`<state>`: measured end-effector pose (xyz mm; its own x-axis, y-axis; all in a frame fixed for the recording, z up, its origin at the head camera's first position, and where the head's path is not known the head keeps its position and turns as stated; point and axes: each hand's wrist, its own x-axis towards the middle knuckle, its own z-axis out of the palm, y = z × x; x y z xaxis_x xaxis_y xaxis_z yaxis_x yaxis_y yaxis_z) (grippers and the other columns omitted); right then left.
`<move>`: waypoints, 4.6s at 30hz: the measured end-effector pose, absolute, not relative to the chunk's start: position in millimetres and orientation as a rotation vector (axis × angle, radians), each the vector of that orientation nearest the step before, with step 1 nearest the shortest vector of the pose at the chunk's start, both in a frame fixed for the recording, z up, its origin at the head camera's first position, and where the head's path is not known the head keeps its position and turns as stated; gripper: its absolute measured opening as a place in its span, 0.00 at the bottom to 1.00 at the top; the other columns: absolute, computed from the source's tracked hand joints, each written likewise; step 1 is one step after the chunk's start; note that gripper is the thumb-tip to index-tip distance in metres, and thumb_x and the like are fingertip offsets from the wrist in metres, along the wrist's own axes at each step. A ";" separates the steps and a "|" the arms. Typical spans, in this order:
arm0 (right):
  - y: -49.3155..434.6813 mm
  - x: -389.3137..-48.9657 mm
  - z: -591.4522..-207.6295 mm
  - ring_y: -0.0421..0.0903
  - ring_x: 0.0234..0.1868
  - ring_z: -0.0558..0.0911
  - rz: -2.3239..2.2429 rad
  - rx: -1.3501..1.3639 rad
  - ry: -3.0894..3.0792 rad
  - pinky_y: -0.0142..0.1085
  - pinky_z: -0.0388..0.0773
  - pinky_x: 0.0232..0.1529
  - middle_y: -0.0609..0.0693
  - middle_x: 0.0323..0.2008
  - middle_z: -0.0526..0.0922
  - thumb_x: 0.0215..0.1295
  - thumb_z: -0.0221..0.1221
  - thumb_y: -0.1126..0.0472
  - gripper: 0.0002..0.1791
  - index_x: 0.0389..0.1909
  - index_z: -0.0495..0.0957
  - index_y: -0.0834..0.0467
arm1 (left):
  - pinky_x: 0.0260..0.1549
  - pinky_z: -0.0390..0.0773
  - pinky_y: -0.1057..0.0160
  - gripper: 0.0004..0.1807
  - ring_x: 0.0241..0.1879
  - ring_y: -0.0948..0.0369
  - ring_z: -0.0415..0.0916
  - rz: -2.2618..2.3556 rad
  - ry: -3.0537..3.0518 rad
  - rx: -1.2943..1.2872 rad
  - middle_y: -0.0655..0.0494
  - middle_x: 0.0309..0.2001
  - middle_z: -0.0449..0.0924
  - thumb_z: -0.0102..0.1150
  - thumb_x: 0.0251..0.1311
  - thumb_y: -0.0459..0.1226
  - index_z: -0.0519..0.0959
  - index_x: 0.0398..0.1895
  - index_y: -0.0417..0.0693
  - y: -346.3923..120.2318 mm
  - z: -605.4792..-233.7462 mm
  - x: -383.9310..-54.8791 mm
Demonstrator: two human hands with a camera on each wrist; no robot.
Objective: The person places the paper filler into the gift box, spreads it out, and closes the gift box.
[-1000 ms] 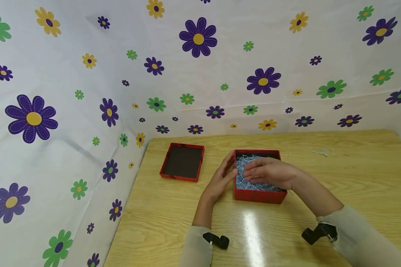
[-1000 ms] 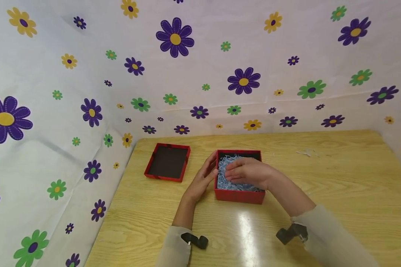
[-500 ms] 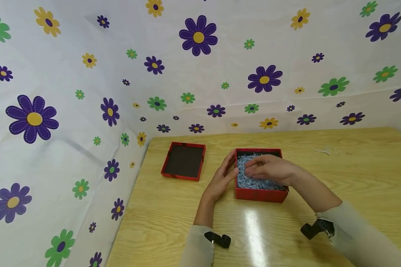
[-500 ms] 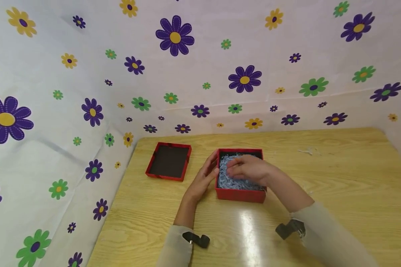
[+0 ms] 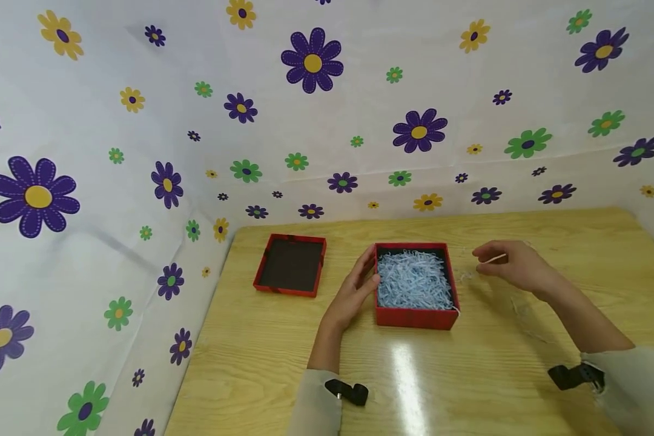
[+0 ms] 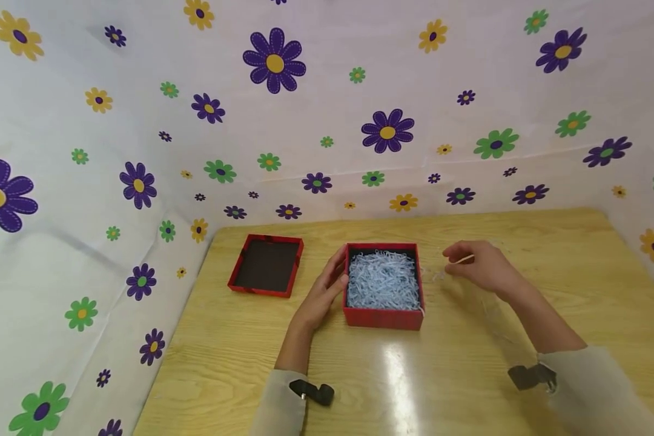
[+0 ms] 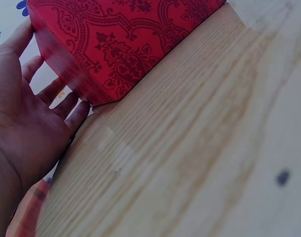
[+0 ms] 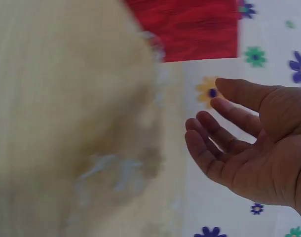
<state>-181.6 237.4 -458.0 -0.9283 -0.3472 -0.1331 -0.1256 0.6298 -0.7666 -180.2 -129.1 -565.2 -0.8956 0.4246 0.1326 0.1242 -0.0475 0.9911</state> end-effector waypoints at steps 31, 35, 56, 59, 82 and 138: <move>204.3 -174.6 -406.1 0.47 0.36 0.81 -1.080 -0.624 2.978 0.27 0.80 0.35 0.50 0.38 0.88 0.71 0.67 0.67 0.05 0.45 0.87 0.59 | 0.78 0.61 0.49 0.36 0.83 0.54 0.49 2.077 1.963 0.583 0.61 0.85 0.50 0.52 0.81 0.42 0.52 0.86 0.71 -129.0 -563.4 -180.2; 186.6 -169.5 -384.1 0.46 0.36 0.81 -1.095 -0.739 3.008 0.26 0.80 0.37 0.48 0.37 0.87 0.69 0.69 0.68 0.06 0.44 0.88 0.57 | 0.77 0.61 0.48 0.36 0.83 0.54 0.49 2.072 1.980 0.583 0.61 0.85 0.51 0.52 0.82 0.42 0.52 0.86 0.72 -130.0 -562.6 -179.9; 189.1 -148.4 -419.0 0.40 0.41 0.82 -0.987 -1.027 2.477 0.35 0.85 0.42 0.44 0.44 0.85 0.65 0.74 0.61 0.12 0.48 0.87 0.52 | 0.77 0.61 0.50 0.35 0.83 0.56 0.50 2.069 1.985 0.610 0.62 0.84 0.52 0.53 0.81 0.47 0.53 0.85 0.74 -128.3 -566.3 -181.3; 193.4 -148.0 -425.5 0.41 0.42 0.81 -0.963 -1.095 2.404 0.36 0.85 0.42 0.43 0.46 0.84 0.65 0.74 0.58 0.11 0.47 0.88 0.49 | 0.77 0.61 0.51 0.35 0.83 0.57 0.51 2.066 1.995 0.606 0.63 0.84 0.52 0.53 0.82 0.45 0.53 0.85 0.75 -129.1 -564.4 -181.4; 153.9 -166.9 -419.0 0.43 0.44 0.87 -1.028 -0.987 2.555 0.37 0.87 0.45 0.52 0.47 0.89 0.69 0.69 0.68 0.16 0.56 0.84 0.63 | 0.77 0.62 0.50 0.35 0.83 0.55 0.50 2.078 1.971 0.628 0.62 0.84 0.52 0.53 0.81 0.49 0.53 0.85 0.74 -128.5 -566.4 -181.6; -73.5 -137.2 -506.9 0.65 0.83 0.52 -1.773 -0.243 1.926 0.61 0.52 0.80 0.66 0.83 0.51 0.87 0.42 0.44 0.39 0.84 0.49 0.67 | 0.78 0.57 0.44 0.38 0.81 0.43 0.52 1.863 2.477 -0.546 0.39 0.82 0.57 0.48 0.83 0.53 0.57 0.83 0.37 -319.5 -520.5 -159.3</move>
